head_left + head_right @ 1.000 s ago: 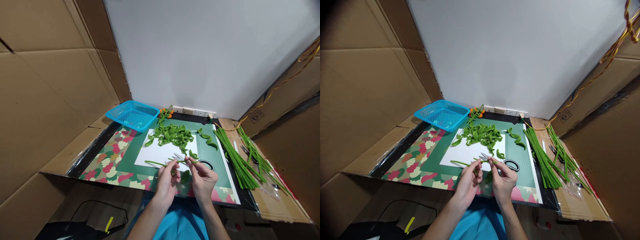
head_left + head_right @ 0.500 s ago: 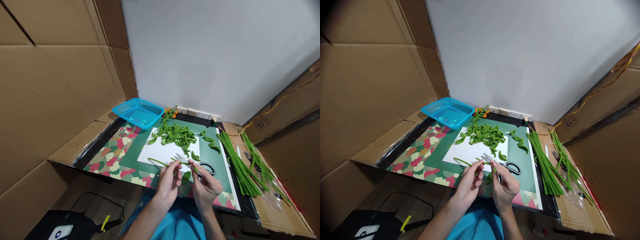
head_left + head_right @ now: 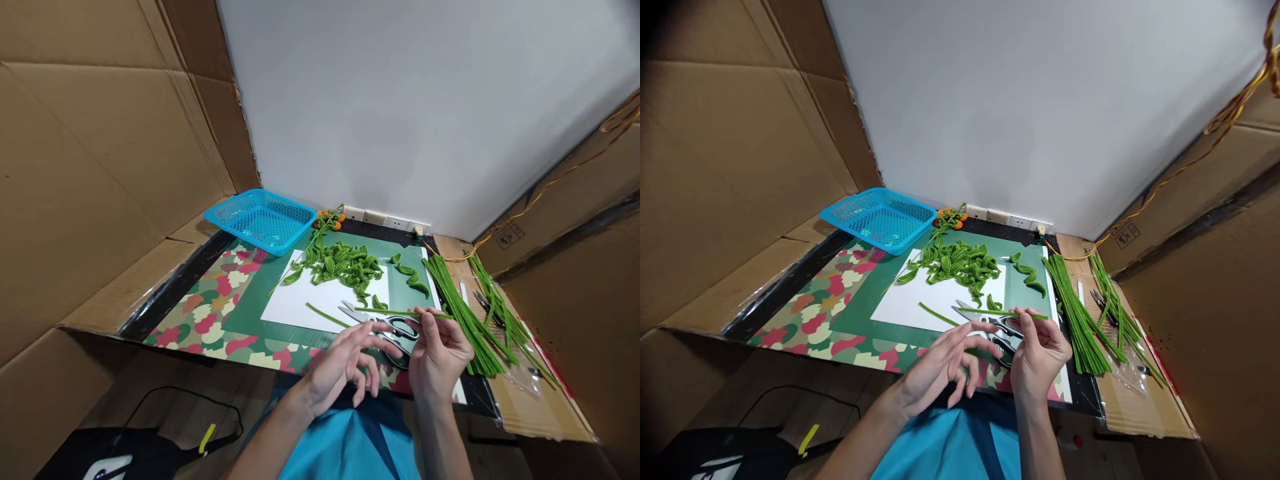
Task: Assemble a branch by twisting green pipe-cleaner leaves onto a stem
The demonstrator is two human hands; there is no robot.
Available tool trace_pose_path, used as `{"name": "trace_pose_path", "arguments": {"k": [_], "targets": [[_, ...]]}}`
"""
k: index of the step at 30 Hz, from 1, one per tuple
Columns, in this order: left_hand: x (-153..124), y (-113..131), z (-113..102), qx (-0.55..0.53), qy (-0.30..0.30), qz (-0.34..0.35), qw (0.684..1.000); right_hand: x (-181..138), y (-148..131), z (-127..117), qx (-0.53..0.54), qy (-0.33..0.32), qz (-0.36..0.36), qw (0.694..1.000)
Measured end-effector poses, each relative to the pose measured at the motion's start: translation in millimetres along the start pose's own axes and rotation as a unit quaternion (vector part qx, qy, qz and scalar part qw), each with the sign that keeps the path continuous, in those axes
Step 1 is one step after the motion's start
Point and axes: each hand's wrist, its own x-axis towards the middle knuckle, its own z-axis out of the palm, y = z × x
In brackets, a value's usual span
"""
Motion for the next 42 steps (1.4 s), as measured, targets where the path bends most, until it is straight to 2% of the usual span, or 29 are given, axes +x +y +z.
{"name": "trace_pose_path", "arguments": {"k": [4,7,10,15,21,27,35,42], "targets": [[1,-2,8,0.001,0.055,0.127,0.99,-8,1,3,0.028,-0.068,0.038,0.997],[1,2,5,-0.012,0.12,0.193,0.974,-14,0,9,0.049,-0.121,0.074,0.989],[1,6,1,-0.009,0.162,0.237,0.958,-17,-2,16,0.055,-0.143,0.105,0.983],[0,6,1,-0.005,0.177,0.228,0.957,-17,-5,21,0.077,-0.14,0.128,0.979],[3,3,1,-0.022,0.225,0.192,0.955,-12,-4,16,0.062,-0.169,0.095,0.979],[10,0,-3,-0.066,0.232,0.162,0.957,-13,1,12,0.037,-0.164,0.077,0.983],[13,-5,-2,-0.058,0.239,0.174,0.954,-15,3,14,0.044,-0.065,0.055,0.995],[10,-1,-1,-0.061,0.203,0.221,0.952,-17,6,15,0.071,-0.115,0.092,0.987]]}}
